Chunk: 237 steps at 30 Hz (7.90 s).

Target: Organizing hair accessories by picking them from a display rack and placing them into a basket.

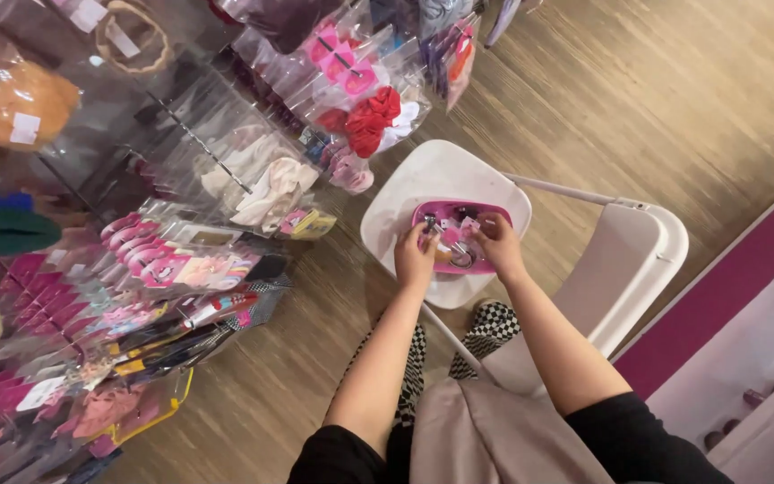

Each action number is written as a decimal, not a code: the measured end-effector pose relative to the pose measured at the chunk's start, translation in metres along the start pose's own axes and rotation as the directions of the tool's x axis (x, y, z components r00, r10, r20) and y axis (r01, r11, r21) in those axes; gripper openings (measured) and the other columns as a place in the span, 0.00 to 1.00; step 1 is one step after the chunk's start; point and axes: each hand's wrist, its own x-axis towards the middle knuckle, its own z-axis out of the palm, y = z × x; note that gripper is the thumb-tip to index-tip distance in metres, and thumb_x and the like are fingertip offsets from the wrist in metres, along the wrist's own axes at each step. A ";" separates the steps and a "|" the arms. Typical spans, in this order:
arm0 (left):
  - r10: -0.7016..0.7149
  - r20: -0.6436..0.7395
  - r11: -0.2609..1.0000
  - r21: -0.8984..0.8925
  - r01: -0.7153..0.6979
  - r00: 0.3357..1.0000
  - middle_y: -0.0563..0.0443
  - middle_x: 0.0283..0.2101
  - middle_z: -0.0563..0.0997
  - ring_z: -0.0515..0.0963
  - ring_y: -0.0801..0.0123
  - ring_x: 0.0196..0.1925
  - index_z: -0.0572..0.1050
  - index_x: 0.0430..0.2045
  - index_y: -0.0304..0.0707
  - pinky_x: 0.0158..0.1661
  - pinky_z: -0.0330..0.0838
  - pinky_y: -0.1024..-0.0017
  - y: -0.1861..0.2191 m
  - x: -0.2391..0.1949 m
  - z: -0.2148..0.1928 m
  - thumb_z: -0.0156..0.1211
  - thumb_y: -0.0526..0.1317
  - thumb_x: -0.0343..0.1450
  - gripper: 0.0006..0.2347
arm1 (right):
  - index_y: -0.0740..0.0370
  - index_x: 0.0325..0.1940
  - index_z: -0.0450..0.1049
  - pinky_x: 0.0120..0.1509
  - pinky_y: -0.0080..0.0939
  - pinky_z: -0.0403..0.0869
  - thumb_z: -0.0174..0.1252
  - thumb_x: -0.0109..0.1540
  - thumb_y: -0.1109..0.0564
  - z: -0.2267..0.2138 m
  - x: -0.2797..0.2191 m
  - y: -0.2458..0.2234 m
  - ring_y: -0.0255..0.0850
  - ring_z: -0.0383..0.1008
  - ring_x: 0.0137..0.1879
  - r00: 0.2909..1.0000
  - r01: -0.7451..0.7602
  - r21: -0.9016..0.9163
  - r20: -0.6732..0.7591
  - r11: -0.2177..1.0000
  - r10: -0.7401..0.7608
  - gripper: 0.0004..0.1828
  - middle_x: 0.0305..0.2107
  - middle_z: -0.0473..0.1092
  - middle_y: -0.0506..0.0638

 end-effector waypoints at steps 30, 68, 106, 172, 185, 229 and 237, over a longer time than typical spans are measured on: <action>0.130 0.264 0.920 0.327 -0.215 0.956 0.46 0.53 0.77 0.78 0.51 0.57 0.78 0.48 0.41 0.55 0.74 0.57 -0.063 -0.025 0.034 0.68 0.37 0.65 0.17 | 0.48 0.57 0.76 0.67 0.53 0.67 0.58 0.61 0.53 0.017 0.054 0.102 0.46 0.66 0.69 0.821 0.479 -0.797 0.260 0.367 -0.509 0.19 0.57 0.73 0.45; 0.342 0.206 0.706 0.588 -0.395 0.917 0.41 0.44 0.80 0.76 0.50 0.61 0.81 0.30 0.35 0.66 0.64 0.50 -0.070 -0.018 0.056 0.70 0.39 0.62 0.09 | 0.29 0.60 0.74 0.68 0.74 0.54 0.58 0.59 0.38 0.031 0.069 0.095 0.62 0.52 0.71 0.789 0.608 -0.794 0.602 0.010 -0.125 0.24 0.68 0.57 0.44; 0.266 0.181 0.742 0.588 -0.321 0.947 0.42 0.45 0.80 0.76 0.51 0.63 0.79 0.32 0.33 0.68 0.60 0.43 -0.068 -0.038 0.056 0.73 0.40 0.59 0.13 | 0.49 0.37 0.82 0.49 0.83 0.53 0.56 0.59 0.53 0.058 0.120 0.188 0.54 0.69 0.54 0.823 0.547 -0.835 0.549 -0.058 -0.147 0.09 0.43 0.72 0.48; -0.152 -0.364 0.986 0.010 0.167 0.919 0.45 0.32 0.81 0.84 0.48 0.40 0.77 0.25 0.37 0.39 0.79 0.60 0.033 -0.042 0.041 0.65 0.33 0.63 0.03 | 0.44 0.47 0.83 0.39 0.44 0.81 0.72 0.56 0.57 -0.011 0.029 0.010 0.43 0.78 0.36 0.973 0.175 -0.259 0.194 0.950 -0.126 0.16 0.37 0.76 0.52; -0.404 -0.042 0.781 -0.537 0.320 0.914 0.42 0.39 0.82 0.85 0.60 0.37 0.76 0.33 0.39 0.36 0.81 0.65 0.180 -0.018 -0.067 0.60 0.32 0.69 0.03 | 0.64 0.46 0.82 0.57 0.56 0.76 0.57 0.60 0.70 -0.049 -0.067 -0.162 0.58 0.80 0.52 0.389 0.874 0.115 0.414 0.471 -0.823 0.14 0.45 0.79 0.60; -0.115 0.026 0.505 -0.859 0.081 0.993 0.39 0.53 0.75 0.78 0.56 0.57 0.70 0.55 0.30 0.53 0.80 0.58 0.297 0.030 -0.256 0.69 0.36 0.70 0.21 | 0.69 0.37 0.75 0.42 0.37 0.73 0.73 0.55 0.71 0.006 -0.194 -0.326 0.34 0.70 0.38 0.591 0.747 0.432 -0.085 0.505 -0.802 0.13 0.32 0.73 0.53; -0.309 0.060 0.312 -0.936 0.161 0.949 0.42 0.39 0.84 0.87 0.54 0.38 0.78 0.39 0.30 0.41 0.86 0.55 0.295 0.033 -0.290 0.65 0.34 0.72 0.07 | 0.60 0.42 0.76 0.46 0.26 0.72 0.74 0.57 0.66 0.015 -0.189 -0.324 0.24 0.71 0.40 0.763 0.641 0.424 -0.259 0.640 -0.592 0.15 0.33 0.72 0.39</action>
